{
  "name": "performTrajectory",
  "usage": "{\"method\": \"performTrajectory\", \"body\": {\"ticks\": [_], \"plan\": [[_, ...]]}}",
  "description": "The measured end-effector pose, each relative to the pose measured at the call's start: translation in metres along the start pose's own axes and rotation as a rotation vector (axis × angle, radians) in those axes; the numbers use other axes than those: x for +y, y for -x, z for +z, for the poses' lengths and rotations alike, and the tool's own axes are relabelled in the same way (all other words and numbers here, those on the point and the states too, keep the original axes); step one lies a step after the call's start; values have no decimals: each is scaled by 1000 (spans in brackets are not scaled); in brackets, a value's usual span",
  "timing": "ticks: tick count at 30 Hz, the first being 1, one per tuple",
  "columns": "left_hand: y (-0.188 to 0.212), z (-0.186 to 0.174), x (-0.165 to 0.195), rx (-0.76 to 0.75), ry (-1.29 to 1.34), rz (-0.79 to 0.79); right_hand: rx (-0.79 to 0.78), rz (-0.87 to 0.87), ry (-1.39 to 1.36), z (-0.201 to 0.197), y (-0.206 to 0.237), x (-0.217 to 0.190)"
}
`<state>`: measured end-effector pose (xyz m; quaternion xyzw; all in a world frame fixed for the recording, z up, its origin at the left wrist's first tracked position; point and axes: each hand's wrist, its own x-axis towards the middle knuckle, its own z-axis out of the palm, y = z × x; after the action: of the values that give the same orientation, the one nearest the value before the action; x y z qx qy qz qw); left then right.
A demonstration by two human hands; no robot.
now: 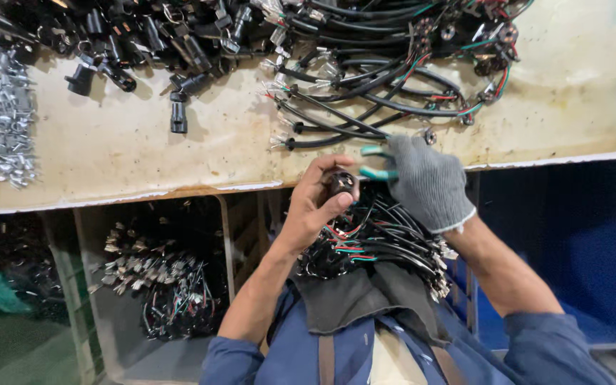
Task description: The person repeatedly picks black plastic connectors and short multi-colored wires from a workbench, inserts the wire ends into the connectors, and places the assembled units into a growing pile. The person uses a pair of pliers to assist with insertion and occasionally shifts the pile of finished units.
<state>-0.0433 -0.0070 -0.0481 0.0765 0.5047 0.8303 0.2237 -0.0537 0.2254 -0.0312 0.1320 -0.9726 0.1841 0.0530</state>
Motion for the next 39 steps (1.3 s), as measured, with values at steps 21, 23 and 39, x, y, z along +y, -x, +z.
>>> {"method": "performTrajectory", "body": {"ticks": [21, 23, 39], "plan": [[13, -4, 0, -68, 4, -97, 82, -26, -514, -32, -17, -3], [10, -2, 1, -101, -47, -90, -86, -122, -436, -43, -13, -11], [21, 17, 12, -82, -476, 179, 513, 181, -1920, -30, 33, -62]]}}
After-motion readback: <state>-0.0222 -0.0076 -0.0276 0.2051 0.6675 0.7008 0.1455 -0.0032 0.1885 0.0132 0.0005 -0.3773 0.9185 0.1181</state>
